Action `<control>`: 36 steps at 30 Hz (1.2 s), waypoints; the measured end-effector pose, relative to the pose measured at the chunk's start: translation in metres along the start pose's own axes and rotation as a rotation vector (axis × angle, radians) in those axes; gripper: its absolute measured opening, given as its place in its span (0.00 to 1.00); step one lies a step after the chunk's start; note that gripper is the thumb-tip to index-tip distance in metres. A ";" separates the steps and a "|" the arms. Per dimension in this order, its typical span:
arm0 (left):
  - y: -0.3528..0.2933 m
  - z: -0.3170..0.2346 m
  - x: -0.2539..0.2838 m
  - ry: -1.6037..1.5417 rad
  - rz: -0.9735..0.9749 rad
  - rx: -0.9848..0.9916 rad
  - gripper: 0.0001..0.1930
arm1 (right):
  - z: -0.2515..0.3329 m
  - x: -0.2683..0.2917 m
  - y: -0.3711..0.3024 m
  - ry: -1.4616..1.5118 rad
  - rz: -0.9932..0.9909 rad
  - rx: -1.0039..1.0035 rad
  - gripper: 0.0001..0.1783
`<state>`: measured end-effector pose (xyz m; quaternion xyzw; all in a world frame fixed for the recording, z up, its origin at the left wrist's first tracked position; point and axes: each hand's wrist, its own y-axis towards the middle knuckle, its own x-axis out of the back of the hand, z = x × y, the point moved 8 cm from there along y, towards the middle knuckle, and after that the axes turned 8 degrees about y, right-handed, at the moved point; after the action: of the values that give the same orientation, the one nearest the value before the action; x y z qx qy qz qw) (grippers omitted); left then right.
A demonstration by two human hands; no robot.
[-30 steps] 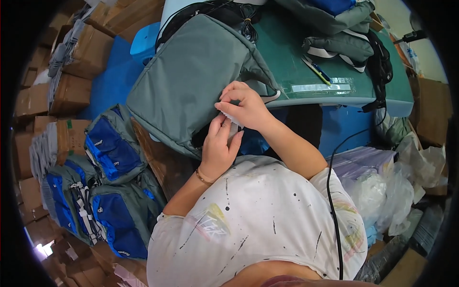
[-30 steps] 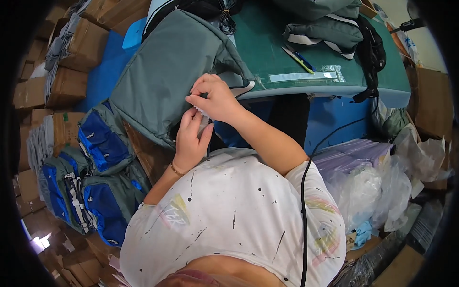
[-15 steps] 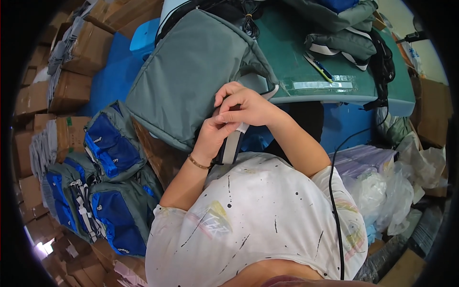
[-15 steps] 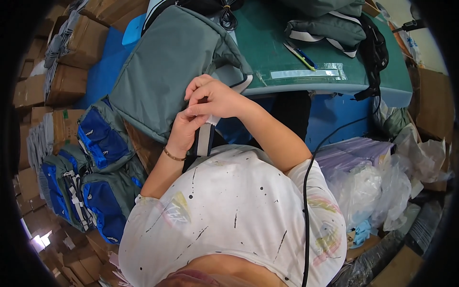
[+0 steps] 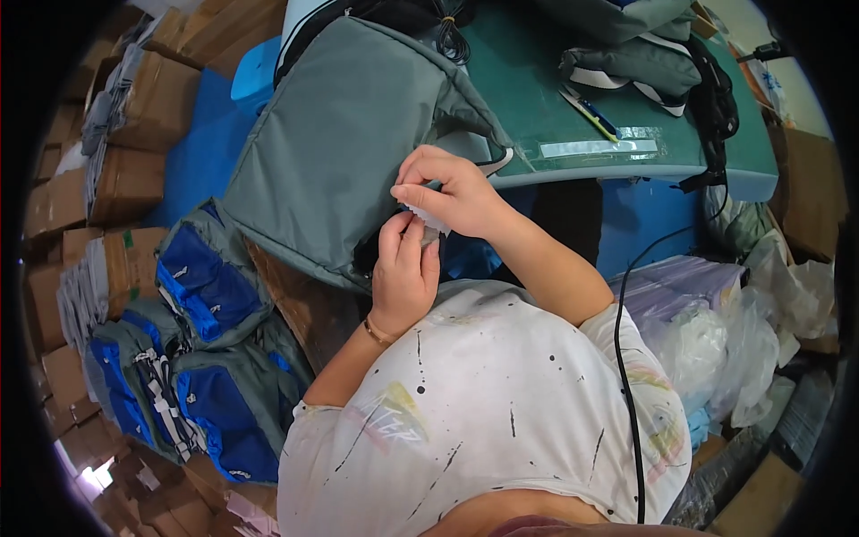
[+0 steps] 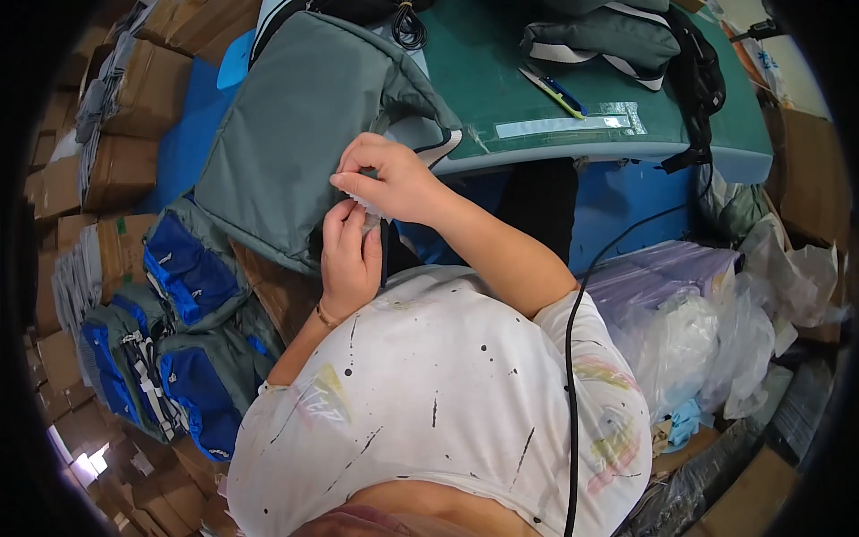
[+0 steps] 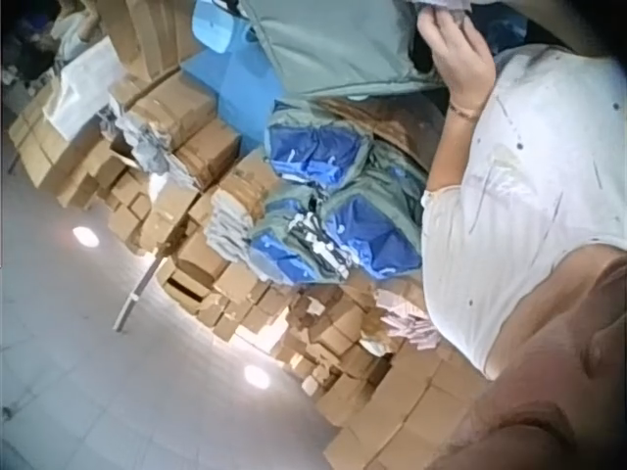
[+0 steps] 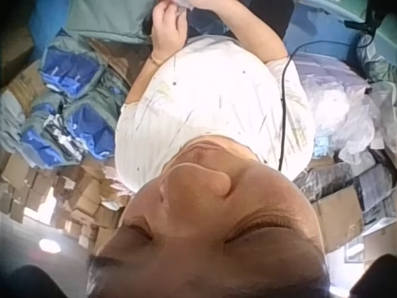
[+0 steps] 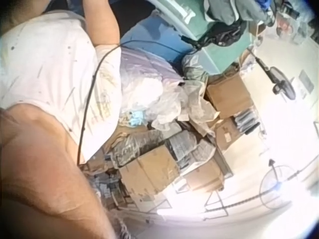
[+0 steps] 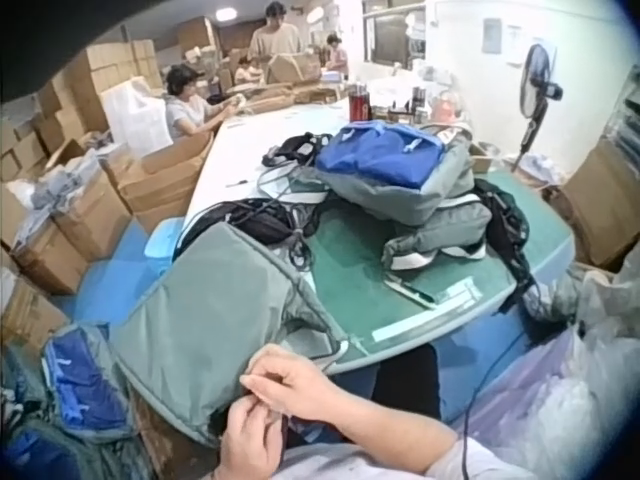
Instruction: Assembling and finishing soft-sided bags by trimming threads and attaching components.
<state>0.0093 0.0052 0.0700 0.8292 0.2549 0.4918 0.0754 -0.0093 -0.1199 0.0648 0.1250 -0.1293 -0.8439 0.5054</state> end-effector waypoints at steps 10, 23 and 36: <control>-0.007 0.051 -0.036 -1.048 0.108 0.614 0.09 | -0.012 -0.010 -0.003 0.282 0.140 -0.154 0.06; -0.011 0.042 -0.052 -0.697 0.333 0.376 0.10 | 0.026 -0.029 -0.001 -0.404 0.235 0.197 0.08; 0.000 0.017 -0.044 -0.899 0.241 0.373 0.40 | 0.041 0.020 -0.064 -0.276 -0.308 0.267 0.11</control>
<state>0.0072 -0.0150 0.0272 0.9820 0.1831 0.0369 -0.0290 -0.0854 -0.1047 0.0790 0.0925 -0.2871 -0.8954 0.3275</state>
